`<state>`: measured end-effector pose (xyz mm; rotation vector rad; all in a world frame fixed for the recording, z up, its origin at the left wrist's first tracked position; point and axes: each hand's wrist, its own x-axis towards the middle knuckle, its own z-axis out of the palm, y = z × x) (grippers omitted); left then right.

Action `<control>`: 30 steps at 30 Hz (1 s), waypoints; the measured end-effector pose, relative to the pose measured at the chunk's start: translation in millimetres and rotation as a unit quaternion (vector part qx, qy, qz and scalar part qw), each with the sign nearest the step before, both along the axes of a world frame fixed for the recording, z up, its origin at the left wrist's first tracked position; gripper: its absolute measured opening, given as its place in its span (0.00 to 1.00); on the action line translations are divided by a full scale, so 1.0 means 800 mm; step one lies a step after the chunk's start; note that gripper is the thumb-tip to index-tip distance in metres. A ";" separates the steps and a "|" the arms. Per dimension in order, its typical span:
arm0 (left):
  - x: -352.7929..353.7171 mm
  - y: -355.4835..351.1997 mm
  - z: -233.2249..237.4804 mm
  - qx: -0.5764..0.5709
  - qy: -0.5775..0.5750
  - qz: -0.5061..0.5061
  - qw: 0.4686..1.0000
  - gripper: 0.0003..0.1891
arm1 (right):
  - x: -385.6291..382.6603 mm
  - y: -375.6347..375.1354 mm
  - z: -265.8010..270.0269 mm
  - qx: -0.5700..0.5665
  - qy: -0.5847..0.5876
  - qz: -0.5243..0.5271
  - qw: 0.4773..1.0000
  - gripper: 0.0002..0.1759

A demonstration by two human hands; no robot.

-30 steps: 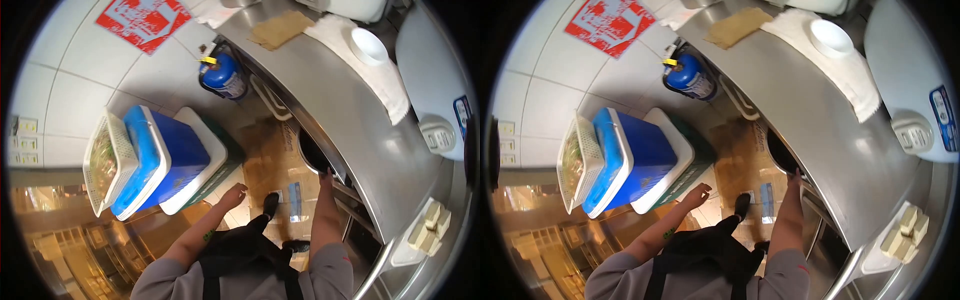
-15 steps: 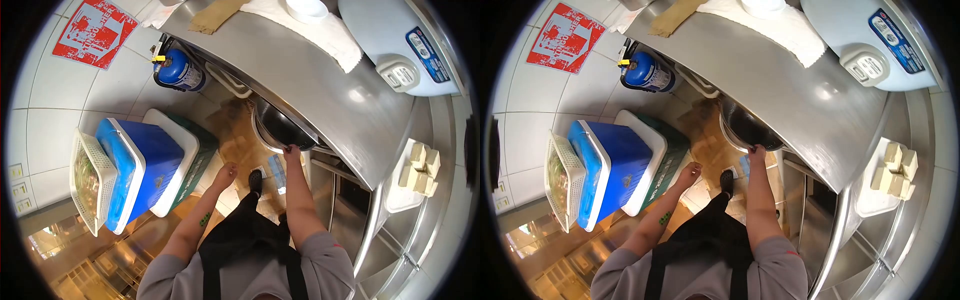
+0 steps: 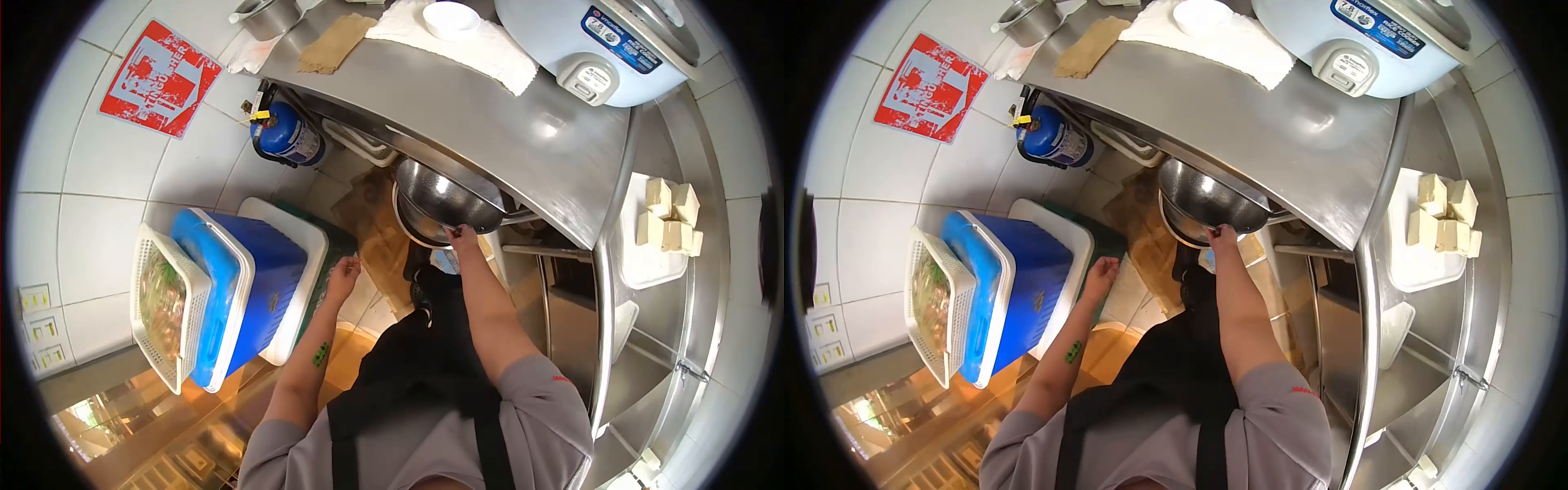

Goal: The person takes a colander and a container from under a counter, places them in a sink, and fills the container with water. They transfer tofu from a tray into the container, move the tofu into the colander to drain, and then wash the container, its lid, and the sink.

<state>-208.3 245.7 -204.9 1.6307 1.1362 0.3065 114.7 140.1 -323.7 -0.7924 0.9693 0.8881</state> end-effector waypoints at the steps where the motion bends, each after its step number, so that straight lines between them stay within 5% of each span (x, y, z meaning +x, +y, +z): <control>1: -0.005 0.002 0.005 -0.001 -0.016 0.003 1.000 0.07 | -0.008 -0.004 -0.002 0.018 -0.047 0.039 0.998 0.06; 2: -0.006 0.007 0.009 0.008 -0.022 0.003 1.000 0.07 | -0.007 0.004 -0.005 0.039 -0.099 0.078 0.991 0.05; 5: -0.020 0.000 0.036 -0.048 -0.026 0.060 0.997 0.08 | -0.011 0.013 -0.011 0.010 0.007 0.018 1.000 0.05; 20: -0.022 -0.020 0.028 -0.315 -0.080 0.144 0.935 0.13 | -0.061 -0.015 0.162 -0.012 0.054 0.059 0.997 0.04; 30: 0.029 -0.034 -0.041 -0.477 -0.103 0.176 0.855 0.28 | -0.112 -0.032 0.237 0.026 0.077 0.111 0.990 0.04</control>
